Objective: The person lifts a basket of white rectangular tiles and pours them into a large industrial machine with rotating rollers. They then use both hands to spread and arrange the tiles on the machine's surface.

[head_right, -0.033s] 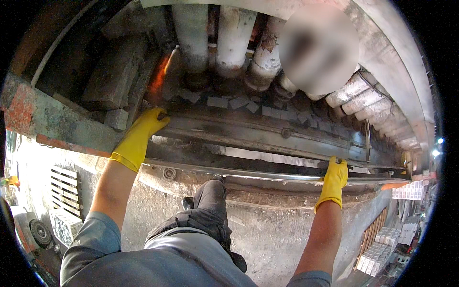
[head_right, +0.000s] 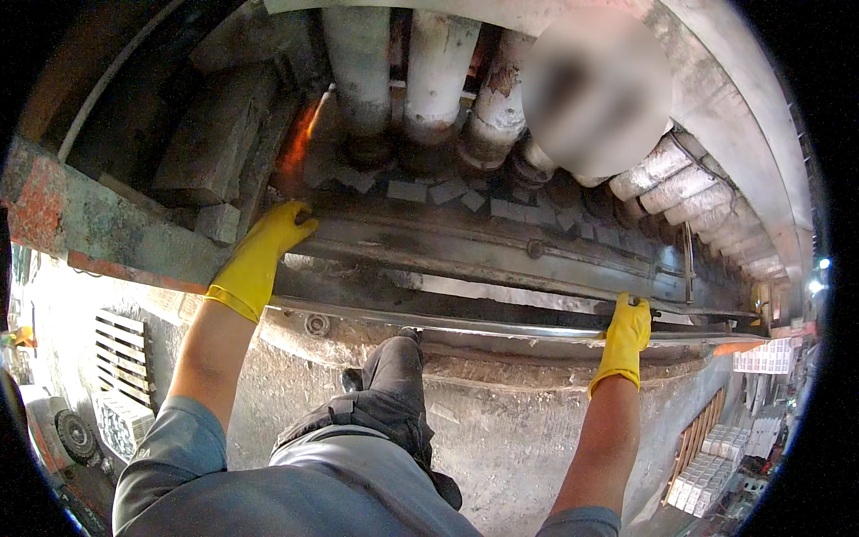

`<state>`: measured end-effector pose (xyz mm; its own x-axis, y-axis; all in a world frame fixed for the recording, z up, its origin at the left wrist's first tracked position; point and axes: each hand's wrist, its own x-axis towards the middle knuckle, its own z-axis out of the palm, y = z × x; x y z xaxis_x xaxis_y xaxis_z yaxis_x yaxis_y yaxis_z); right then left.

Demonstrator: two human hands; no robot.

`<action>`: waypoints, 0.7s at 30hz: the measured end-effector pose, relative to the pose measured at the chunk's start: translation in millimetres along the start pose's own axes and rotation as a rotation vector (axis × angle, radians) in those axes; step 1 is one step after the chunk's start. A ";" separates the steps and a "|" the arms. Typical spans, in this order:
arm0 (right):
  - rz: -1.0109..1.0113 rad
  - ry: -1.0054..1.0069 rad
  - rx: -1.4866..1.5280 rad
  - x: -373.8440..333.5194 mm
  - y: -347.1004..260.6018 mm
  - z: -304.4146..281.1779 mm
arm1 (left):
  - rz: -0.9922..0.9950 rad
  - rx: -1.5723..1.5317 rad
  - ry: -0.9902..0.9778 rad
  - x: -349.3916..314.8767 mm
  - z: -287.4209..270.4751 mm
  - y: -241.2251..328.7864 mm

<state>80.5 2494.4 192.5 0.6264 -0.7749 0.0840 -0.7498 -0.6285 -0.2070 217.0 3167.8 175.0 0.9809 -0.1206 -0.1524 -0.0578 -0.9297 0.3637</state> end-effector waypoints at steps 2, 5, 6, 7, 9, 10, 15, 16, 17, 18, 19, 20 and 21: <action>0.002 0.005 0.013 -0.6 8.3 1.9 | 0.001 -0.001 -0.010 -3.2 0.9 0.8; 0.038 -0.016 0.038 -5.7 13.0 1.0 | -0.004 -0.002 -0.013 -11.0 0.5 4.5; 0.052 -0.032 0.047 -11.1 9.9 -1.9 | -0.012 -0.007 0.000 -17.3 0.5 4.9; 0.066 -0.048 0.056 -16.6 6.9 -4.8 | -0.019 -0.012 0.013 -22.9 1.0 4.7; 0.077 -0.049 0.073 -21.0 15.5 -7.6 | 0.001 -0.015 0.032 -30.1 5.4 1.4; 0.082 -0.050 0.081 -23.3 19.8 -8.9 | 0.010 -0.016 0.041 -33.8 7.6 -0.1; 0.085 -0.053 0.057 -39.5 29.7 -17.2 | -0.017 -0.046 0.046 -60.0 2.8 13.5; 0.080 -0.050 0.050 -40.5 34.1 -17.4 | -0.019 -0.051 0.043 -63.1 3.5 13.0; 0.088 -0.057 0.040 -44.6 32.6 -19.2 | -0.028 -0.055 0.041 -67.3 4.1 11.9; 0.096 -0.063 0.031 -48.7 30.7 -21.1 | -0.038 -0.060 0.039 -71.4 4.6 10.9; 0.104 -0.070 0.023 -52.6 29.2 -22.6 | -0.048 -0.064 0.037 -75.5 5.1 9.9; 0.095 -0.051 0.002 -51.9 37.2 -21.5 | -0.044 -0.064 0.040 -77.1 6.9 10.9; 0.086 -0.032 -0.018 -50.5 45.5 -19.7 | -0.041 -0.064 0.042 -78.6 8.9 12.0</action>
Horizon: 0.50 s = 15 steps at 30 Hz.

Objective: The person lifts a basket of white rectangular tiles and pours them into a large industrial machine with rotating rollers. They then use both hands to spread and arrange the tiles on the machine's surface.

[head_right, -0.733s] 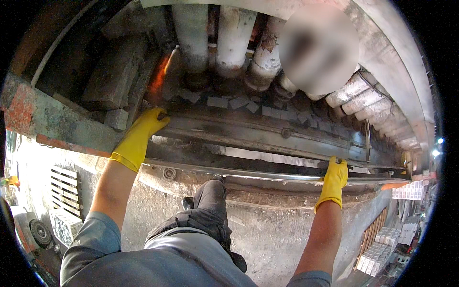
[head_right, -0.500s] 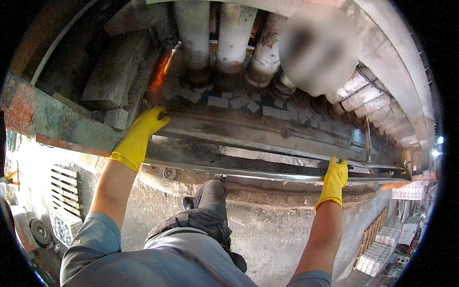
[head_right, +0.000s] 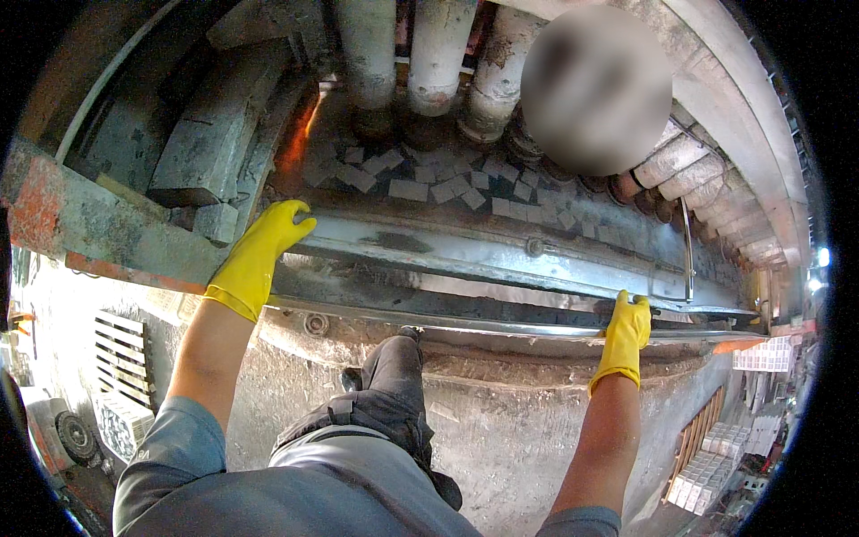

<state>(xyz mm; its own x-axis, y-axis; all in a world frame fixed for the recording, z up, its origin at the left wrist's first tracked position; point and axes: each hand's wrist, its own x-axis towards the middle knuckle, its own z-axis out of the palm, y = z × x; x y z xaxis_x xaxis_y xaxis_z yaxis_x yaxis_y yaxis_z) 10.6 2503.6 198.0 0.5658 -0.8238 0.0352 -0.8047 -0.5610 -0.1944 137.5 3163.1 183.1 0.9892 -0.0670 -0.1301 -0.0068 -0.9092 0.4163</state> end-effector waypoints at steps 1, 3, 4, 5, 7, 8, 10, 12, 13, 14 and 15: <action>-0.008 0.020 -0.020 1.7 8.3 1.2 | 0.004 0.000 0.002 -1.3 2.0 0.8; 0.003 0.011 -0.004 -4.0 8.8 0.6 | 0.017 0.004 0.015 -6.6 4.8 -3.8; 0.010 0.007 0.004 -6.8 9.3 0.2 | 0.024 0.006 0.021 -8.9 6.8 -6.7; 0.015 -0.006 0.017 -10.9 7.5 -2.1 | 0.025 0.005 0.029 -11.1 8.8 -10.8; 0.026 -0.032 0.044 -18.9 3.7 -6.6 | 0.027 0.005 0.045 -15.8 12.2 -18.5; 0.020 -0.032 0.040 -19.7 8.4 -7.2 | 0.035 0.002 0.037 -18.0 13.0 -17.0; 0.008 -0.032 0.031 -18.8 18.6 -6.1 | 0.049 -0.004 0.021 -23.6 13.6 -14.5; -0.009 0.004 0.004 -14.8 33.7 0.3 | 0.047 0.003 0.046 -29.8 14.9 -9.4; -0.017 0.023 -0.010 -12.9 41.7 2.9 | 0.046 0.006 0.058 -32.0 16.2 -7.2; -0.007 0.001 0.025 -14.3 41.6 2.9 | 0.052 0.007 0.065 -34.4 17.6 -9.5; 0.003 -0.020 0.060 -15.8 42.1 2.2 | 0.059 0.008 0.071 -36.0 20.1 -12.7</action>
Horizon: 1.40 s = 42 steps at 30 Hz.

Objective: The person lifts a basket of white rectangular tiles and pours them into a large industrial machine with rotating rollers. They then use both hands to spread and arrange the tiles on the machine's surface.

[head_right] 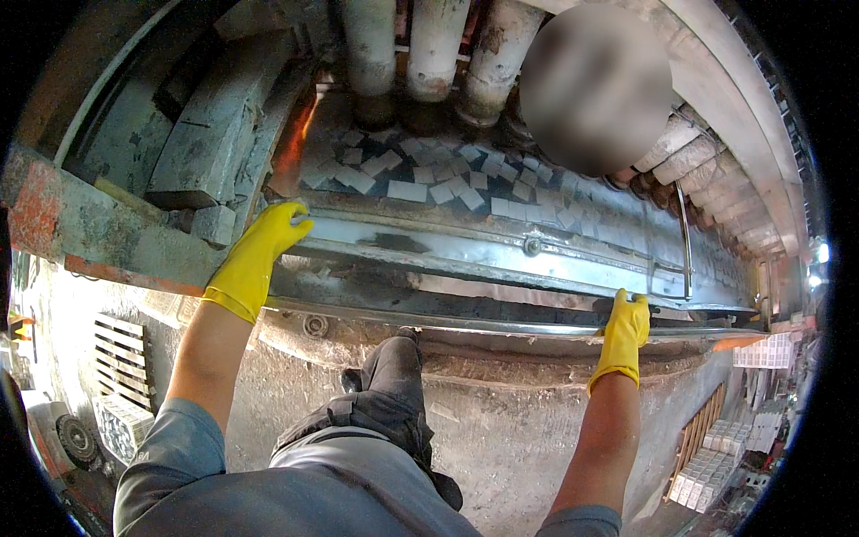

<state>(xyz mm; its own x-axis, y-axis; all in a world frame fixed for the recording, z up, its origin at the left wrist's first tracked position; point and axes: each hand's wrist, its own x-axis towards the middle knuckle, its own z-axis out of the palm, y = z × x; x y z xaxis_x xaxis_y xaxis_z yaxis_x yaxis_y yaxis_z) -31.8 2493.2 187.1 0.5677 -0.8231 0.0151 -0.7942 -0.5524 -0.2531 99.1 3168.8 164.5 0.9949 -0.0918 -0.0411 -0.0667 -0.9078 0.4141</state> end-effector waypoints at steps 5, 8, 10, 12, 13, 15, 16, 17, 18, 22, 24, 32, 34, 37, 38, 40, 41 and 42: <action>0.007 -0.023 0.003 -14.0 -0.6 -8.6 | 0.015 -0.008 0.006 -10.8 4.4 1.9; 0.010 -0.036 -0.035 -19.6 -1.0 -14.3 | 0.011 -0.008 -0.003 -16.4 4.2 5.6; 0.026 -0.054 -0.011 -23.7 -3.9 -15.2 | 0.006 -0.005 0.006 -20.3 9.4 -1.4; -0.011 -0.002 -0.054 -14.3 15.0 -8.4 | 0.029 0.001 0.002 -20.0 13.5 2.0; -0.030 0.025 -0.076 -8.9 25.7 -4.2 | 0.040 0.004 -0.001 -19.7 15.3 3.7; -0.024 0.002 -0.088 -8.8 25.3 -3.8 | 0.035 0.011 0.003 -22.9 16.2 3.8; -0.020 -0.009 -0.095 -8.5 25.3 -4.3 | 0.034 0.014 0.005 -24.1 16.9 3.6; -0.013 -0.018 -0.081 -10.8 23.2 -5.3 | 0.039 0.014 0.007 -25.2 18.1 0.8; -0.006 -0.027 -0.067 -13.7 21.0 -5.9 | 0.045 0.013 0.009 -26.1 19.6 -2.5; 0.013 -0.025 -0.079 -16.4 21.0 -8.3 | 0.035 0.012 0.019 -28.9 19.7 0.1; -0.004 -0.030 -0.059 -13.3 26.2 -6.8 | 0.021 0.018 0.004 -29.7 15.3 8.4; -0.009 -0.021 -0.058 -1.5 16.0 0.9 | 0.038 -0.005 0.006 -15.1 11.0 -0.2; -0.012 -0.024 -0.063 0.0 7.5 1.0 | 0.034 -0.016 0.000 -8.9 10.3 -7.1; -0.011 -0.041 -0.015 2.0 -5.2 0.0 | 0.036 -0.003 -0.008 2.2 0.4 -1.9; -0.004 -0.038 -0.014 7.2 -9.7 1.4 | 0.033 -0.004 -0.011 8.9 -1.4 -1.6; 0.008 -0.033 -0.013 18.3 -18.7 4.6 | 0.028 -0.004 -0.018 22.9 -4.6 -1.0; 0.007 -0.034 -0.019 19.9 -25.1 4.7 | 0.011 -0.005 -0.037 27.4 -7.6 0.0; 0.005 -0.035 -0.024 21.1 -31.0 4.4 | -0.005 -0.007 -0.056 31.7 -10.3 1.1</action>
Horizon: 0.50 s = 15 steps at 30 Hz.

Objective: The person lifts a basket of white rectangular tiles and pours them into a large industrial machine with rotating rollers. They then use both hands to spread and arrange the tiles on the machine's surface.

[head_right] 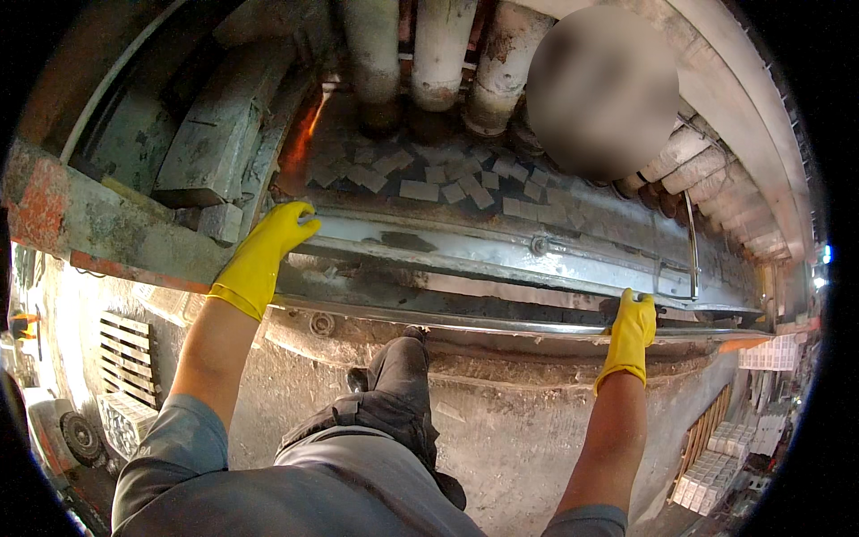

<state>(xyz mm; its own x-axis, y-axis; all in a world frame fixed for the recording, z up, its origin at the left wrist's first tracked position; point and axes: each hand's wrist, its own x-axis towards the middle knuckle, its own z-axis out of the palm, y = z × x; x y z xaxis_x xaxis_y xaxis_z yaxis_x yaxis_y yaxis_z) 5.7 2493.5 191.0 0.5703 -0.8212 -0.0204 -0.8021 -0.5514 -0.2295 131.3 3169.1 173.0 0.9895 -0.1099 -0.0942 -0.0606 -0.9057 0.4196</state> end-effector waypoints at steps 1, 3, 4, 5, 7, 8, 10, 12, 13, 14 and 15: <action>-0.001 0.000 -0.006 1.4 -5.6 -0.4 | -0.017 -0.002 -0.019 3.7 -2.9 1.5; -0.015 0.015 0.019 9.3 -1.5 4.0 | -0.056 0.004 -0.050 9.0 -10.8 14.4; -0.021 0.023 0.031 13.1 1.2 5.5 | -0.075 0.007 -0.066 11.7 -13.4 18.9; -0.020 0.018 0.018 11.5 -6.0 4.5 | -0.089 0.003 -0.081 13.0 -15.6 18.4; -0.018 0.009 -0.009 7.4 -18.8 2.2 | -0.116 -0.005 -0.111 15.5 -18.3 16.6; -0.013 0.006 -0.011 7.5 -20.9 0.9 | -0.111 -0.002 -0.097 16.3 -18.2 15.8; -0.006 -0.003 -0.014 7.4 -24.5 -0.5 | -0.102 0.004 -0.070 16.9 -16.8 12.9; -0.021 0.008 -0.019 13.4 -20.2 1.5 | -0.090 -0.005 -0.075 21.9 -15.7 12.8; -0.029 0.012 -0.022 16.2 -18.2 2.8 | -0.085 -0.009 -0.078 24.1 -15.1 12.6; -0.030 0.018 -0.021 18.3 -18.1 4.6 | -0.084 -0.008 -0.074 25.4 -14.4 11.1; -0.031 0.024 -0.019 20.3 -17.9 6.3 | -0.082 -0.009 -0.069 26.7 -13.8 9.7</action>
<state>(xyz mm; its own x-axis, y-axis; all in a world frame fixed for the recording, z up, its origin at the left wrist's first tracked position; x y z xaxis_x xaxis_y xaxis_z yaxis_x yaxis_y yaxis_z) 32.8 2487.6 188.6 0.5910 -0.8066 0.0100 -0.7873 -0.5795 -0.2107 158.9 3163.0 187.0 0.9796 -0.0639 -0.1906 0.0216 -0.9093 0.4157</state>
